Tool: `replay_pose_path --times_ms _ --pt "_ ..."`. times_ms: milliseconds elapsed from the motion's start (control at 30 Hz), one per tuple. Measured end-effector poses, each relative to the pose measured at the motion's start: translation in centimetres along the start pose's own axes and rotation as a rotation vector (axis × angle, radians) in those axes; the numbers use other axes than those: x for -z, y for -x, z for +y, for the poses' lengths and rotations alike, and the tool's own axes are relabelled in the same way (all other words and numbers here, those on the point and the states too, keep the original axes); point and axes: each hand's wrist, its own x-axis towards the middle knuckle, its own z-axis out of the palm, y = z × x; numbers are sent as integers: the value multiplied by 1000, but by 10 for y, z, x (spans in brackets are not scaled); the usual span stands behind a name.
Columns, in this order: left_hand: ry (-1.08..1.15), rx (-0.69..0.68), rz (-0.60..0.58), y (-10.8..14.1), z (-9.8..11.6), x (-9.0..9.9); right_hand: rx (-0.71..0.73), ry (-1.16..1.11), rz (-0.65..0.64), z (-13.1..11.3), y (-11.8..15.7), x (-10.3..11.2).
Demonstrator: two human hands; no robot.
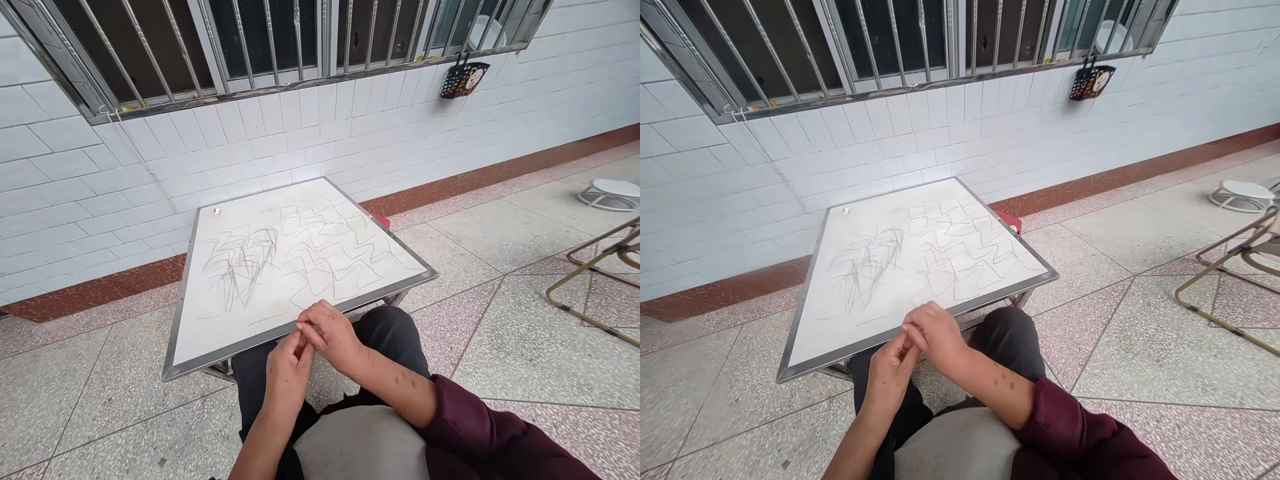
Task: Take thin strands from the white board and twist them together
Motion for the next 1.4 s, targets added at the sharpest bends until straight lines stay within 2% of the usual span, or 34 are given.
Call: replay_pose_path --times_ms 67,200,267,333,433,600,933,1033,1267,1400 --pt "-21 -58 53 5 8 7 -10 9 2 4 0 3" --pt "-131 -231 408 4 18 28 -7 -55 -20 7 1 7" --pt "-224 -300 448 -3 18 38 -6 -108 -26 6 2 8" --pt "-253 -309 385 -9 13 42 1 -148 -27 4 3 7" --pt "-226 -246 309 -11 4 40 11 -163 -23 2 3 6" --pt "-156 -132 304 -9 -5 29 7 -130 18 0 3 4" --pt "-21 102 218 -15 8 27 30 -114 83 -4 10 -7" --pt "-36 81 190 -16 8 28 38 -117 92 -5 9 -4" --pt "-147 -75 114 -16 -2 30 24 -92 81 -4 8 1" --pt "-204 -172 118 -17 -8 32 21 -103 73 -3 8 2"
